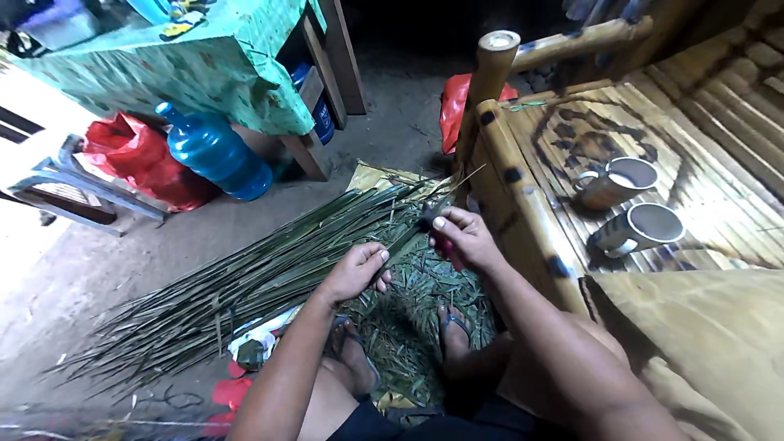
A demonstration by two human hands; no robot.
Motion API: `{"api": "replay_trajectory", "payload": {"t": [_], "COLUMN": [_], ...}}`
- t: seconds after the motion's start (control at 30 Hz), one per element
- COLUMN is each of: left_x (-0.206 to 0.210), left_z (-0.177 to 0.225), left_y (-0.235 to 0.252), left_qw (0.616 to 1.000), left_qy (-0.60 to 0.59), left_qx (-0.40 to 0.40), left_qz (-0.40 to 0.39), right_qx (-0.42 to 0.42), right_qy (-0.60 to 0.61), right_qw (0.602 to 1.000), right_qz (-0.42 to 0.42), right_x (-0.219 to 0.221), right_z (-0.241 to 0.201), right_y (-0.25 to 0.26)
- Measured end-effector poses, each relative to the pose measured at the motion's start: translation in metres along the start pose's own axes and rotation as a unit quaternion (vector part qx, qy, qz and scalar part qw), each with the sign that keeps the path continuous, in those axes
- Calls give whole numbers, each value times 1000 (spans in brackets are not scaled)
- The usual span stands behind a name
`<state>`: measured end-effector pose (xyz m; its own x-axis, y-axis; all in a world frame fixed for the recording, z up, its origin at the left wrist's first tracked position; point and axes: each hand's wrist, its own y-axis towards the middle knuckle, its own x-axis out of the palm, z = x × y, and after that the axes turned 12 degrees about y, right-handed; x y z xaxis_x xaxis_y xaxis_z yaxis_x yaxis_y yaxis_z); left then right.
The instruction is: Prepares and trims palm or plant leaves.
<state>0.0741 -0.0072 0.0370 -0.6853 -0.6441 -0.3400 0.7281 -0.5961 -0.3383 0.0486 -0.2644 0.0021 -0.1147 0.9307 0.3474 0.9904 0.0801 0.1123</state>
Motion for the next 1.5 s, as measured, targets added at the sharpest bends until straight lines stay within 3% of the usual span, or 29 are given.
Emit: {"api": "replay_trajectory", "payload": {"t": [0.17, 0.23, 0.53, 0.8, 0.87, 1.07, 1.43, 1.5], "left_x": [-6, -7, -9, -7, -6, -1, -1, -2], "left_z": [-4, -9, -9, -8, -7, -2, -3, -4], "left_y": [7, 9, 2, -3, -3, -3, -6, -6], "left_qw": [993, 987, 977, 987, 989, 994, 997, 995], "left_qy": [-108, -140, -181, -143, -131, -102, -61, -91], "left_qx": [6, 6, -23, -41, -45, -18, -20, -30], "left_qz": [-56, -78, -109, -64, -49, -24, -29, -42], "right_qx": [24, 29, -47, -28, -17, 100, 25, 15], "right_qy": [-6, -6, -45, 12, 16, -8, 22, 40], "right_qw": [990, 987, 993, 994, 995, 990, 996, 997], "right_qz": [-140, -160, -102, 107, 97, -104, 81, 70], "right_x": [17, 15, -19, -31, -27, 4, -30, -30], "right_z": [27, 28, 6, -4, -6, 7, -13, -14], "right_y": [-9, -7, 9, 12, 9, -1, 11, 10]}}
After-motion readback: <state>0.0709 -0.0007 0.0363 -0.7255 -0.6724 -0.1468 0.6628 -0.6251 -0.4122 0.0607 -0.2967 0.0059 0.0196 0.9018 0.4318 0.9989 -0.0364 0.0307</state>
